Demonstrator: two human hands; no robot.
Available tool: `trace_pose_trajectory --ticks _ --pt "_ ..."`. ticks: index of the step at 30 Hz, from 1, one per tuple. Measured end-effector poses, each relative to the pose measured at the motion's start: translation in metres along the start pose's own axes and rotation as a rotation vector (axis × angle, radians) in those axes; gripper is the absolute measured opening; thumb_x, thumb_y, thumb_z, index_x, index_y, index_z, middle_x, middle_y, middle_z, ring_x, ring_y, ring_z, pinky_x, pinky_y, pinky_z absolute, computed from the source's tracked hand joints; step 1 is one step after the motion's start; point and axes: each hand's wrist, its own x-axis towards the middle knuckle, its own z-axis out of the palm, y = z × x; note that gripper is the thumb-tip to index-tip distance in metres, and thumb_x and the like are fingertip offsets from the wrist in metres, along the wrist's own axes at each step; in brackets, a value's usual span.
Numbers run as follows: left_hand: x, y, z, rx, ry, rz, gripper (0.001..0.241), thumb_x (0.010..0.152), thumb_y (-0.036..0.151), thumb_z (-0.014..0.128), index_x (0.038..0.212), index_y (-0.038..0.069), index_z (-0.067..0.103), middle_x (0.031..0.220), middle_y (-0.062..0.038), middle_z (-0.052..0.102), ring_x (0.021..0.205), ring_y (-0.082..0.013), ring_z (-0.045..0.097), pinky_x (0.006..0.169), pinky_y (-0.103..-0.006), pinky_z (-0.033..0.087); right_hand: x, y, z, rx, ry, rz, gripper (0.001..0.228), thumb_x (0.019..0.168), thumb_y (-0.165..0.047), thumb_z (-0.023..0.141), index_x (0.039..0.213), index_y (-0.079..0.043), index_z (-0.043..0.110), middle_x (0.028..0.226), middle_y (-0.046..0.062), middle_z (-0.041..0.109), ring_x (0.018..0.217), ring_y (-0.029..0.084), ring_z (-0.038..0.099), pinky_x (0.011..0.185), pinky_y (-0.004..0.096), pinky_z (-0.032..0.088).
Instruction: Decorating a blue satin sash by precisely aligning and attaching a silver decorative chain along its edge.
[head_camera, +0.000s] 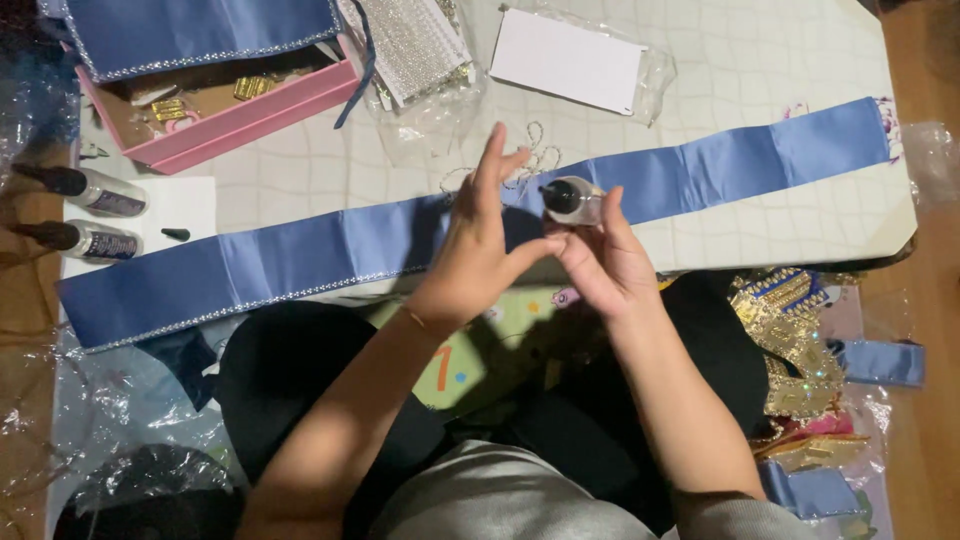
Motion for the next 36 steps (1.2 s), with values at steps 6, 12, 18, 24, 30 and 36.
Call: trace_pose_trajectory --ticks 6,12,18,24,30,36 --pt "-0.03 -0.094 -0.015 0.418 -0.283 -0.402 0.015 0.097 0.037 0.064 0.105 0.025 0.07 0.1 0.001 0.058 0.099 -0.0265 0.067 0.085 -0.041 0.054 0.003 -0.037 -0.047 0.031 0.249 -0.098 0.048 0.083 -0.048 0.079 0.108 -0.008 0.072 0.109 0.005 0.076 0.083 0.018 0.058 0.071 0.028 0.041" --pt "-0.032 -0.079 0.01 0.548 -0.317 -0.435 0.027 0.095 0.041 0.065 0.087 0.016 0.068 0.095 -0.009 0.059 0.094 -0.0359 0.065 0.079 -0.0467 0.057 -0.004 -0.029 -0.039 0.067 0.231 -0.056 0.046 0.093 -0.045 0.07 0.121 -0.008 0.071 0.126 0.009 0.073 0.086 0.022 0.062 0.069 0.027 0.044" --pt "-0.038 -0.082 0.028 0.54 -0.237 -0.373 0.033 0.08 0.041 0.081 0.081 0.016 0.06 0.086 -0.005 0.056 0.087 -0.0328 0.067 0.069 -0.0419 0.059 0.011 -0.012 -0.059 -0.183 0.253 -0.097 0.055 0.096 -0.035 0.07 0.135 0.0 0.057 0.126 0.01 0.068 0.08 0.014 0.057 0.071 0.025 0.045" --pt "-0.035 -0.082 0.024 0.543 -0.078 -0.179 0.032 0.078 0.024 0.082 0.07 0.016 0.052 0.067 0.0 0.049 0.067 -0.0282 0.065 0.067 -0.0367 0.054 0.011 0.011 -0.062 -0.285 0.449 -0.198 0.048 0.09 -0.049 0.075 0.115 -0.008 0.067 0.104 0.007 0.074 0.073 0.014 0.059 0.064 0.022 0.047" --pt "-0.039 -0.096 0.024 0.497 -0.013 -0.084 0.027 0.075 0.02 0.081 0.073 0.016 0.054 0.062 0.0 0.045 0.06 -0.0262 0.06 0.062 -0.0338 0.052 0.015 0.021 -0.033 -0.524 0.477 -0.242 0.041 0.095 -0.045 0.069 0.116 -0.012 0.058 0.112 0.011 0.073 0.071 0.015 0.058 0.06 0.023 0.047" --pt "-0.039 -0.109 0.025 0.365 0.005 -0.135 0.027 0.074 0.017 0.081 0.076 0.015 0.054 0.061 -0.001 0.047 0.062 -0.0256 0.059 0.061 -0.0322 0.05 0.019 0.037 -0.032 -0.686 0.4 -0.294 0.036 0.098 -0.035 0.068 0.12 -0.01 0.055 0.113 0.013 0.074 0.083 0.015 0.066 0.066 0.025 0.044"
